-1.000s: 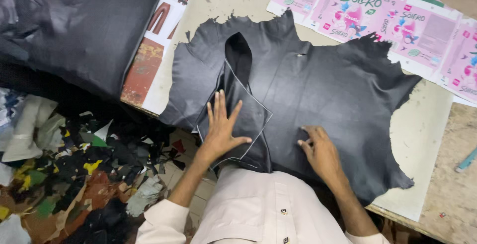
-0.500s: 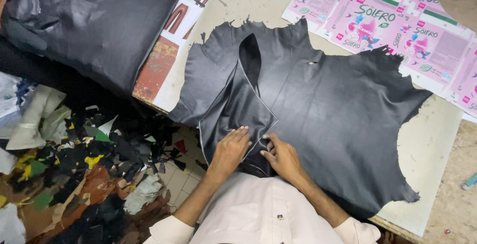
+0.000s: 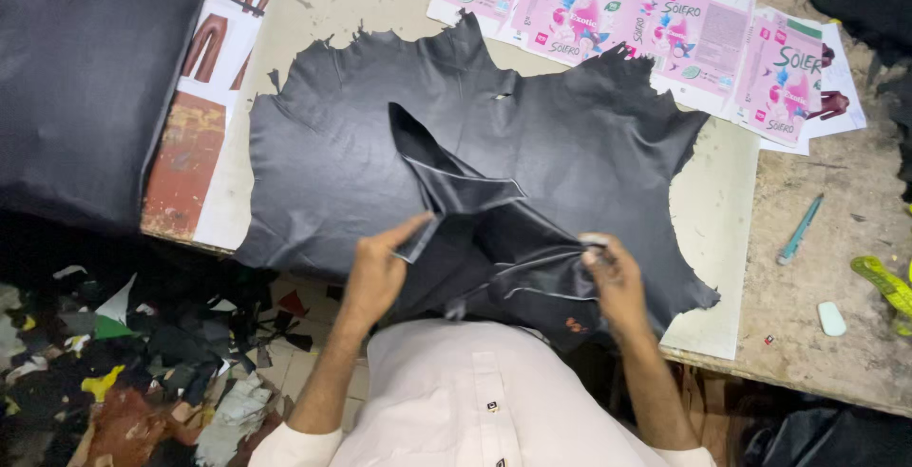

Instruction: The person places paper patterns on a black fabric, traces the outline with chalk, and cuts the fabric along the marked lines using a rotary cutter. The person then removes the cut piece and scrap fabric from the table.

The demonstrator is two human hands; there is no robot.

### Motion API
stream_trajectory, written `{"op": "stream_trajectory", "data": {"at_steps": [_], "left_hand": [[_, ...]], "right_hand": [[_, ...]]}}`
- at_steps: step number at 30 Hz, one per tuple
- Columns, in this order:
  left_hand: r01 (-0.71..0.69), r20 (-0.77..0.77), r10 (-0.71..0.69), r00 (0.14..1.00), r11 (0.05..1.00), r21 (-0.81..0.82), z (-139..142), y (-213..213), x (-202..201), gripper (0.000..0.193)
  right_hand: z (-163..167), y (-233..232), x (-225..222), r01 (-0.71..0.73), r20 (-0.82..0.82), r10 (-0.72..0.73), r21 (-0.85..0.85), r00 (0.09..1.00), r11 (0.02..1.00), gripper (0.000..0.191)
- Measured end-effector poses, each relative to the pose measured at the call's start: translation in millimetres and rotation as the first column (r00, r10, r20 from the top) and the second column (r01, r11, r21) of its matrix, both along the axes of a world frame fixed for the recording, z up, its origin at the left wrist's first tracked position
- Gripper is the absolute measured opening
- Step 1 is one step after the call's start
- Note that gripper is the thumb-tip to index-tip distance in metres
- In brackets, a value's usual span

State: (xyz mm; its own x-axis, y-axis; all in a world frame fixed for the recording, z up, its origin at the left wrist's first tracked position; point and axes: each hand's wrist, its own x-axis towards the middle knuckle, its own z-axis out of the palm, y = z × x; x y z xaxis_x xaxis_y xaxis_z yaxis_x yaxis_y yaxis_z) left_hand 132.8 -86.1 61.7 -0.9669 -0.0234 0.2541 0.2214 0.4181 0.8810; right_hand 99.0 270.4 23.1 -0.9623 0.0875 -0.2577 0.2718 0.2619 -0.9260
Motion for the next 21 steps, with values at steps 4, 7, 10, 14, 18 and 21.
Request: {"op": "stream_trajectory", "data": {"at_steps": [4,7,10,14,18,21], "left_hand": [[-0.367,0.013,0.372,0.928,0.907,0.205,-28.7,-52.8,-32.2,0.032],[-0.426,0.006,0.464,0.886,0.808,0.407,-64.5,-79.0,-35.8,0.030],[-0.521,0.075,0.562,0.824,0.699,0.489,-96.0,-105.6,-38.7,0.024],[-0.718,0.106,0.711,0.695,0.682,0.136,-112.1,-149.4,-36.2,0.027],[-0.736,-0.077,0.732,0.677,0.675,-0.055,-103.6,-180.4,-37.7,0.026],[-0.753,-0.089,0.749,0.656,0.642,-0.146,-93.2,-190.0,-41.2,0.024]], "right_hand": [[23.5,52.1,4.6,0.017,-0.277,0.188,0.599,0.942,0.801,0.043],[28.6,45.7,21.2,-0.047,-0.297,0.353,0.704,0.887,0.709,0.051],[21.6,15.1,36.0,-0.257,-0.232,0.573,0.720,0.786,0.644,0.063],[10.8,-13.7,42.1,-0.254,-0.234,0.771,0.854,0.592,0.454,0.077],[4.7,-1.3,39.4,-0.323,-0.145,0.816,0.868,0.559,0.376,0.062],[-2.2,18.0,31.3,-0.449,-0.065,0.771,0.781,0.633,0.435,0.028]]}}
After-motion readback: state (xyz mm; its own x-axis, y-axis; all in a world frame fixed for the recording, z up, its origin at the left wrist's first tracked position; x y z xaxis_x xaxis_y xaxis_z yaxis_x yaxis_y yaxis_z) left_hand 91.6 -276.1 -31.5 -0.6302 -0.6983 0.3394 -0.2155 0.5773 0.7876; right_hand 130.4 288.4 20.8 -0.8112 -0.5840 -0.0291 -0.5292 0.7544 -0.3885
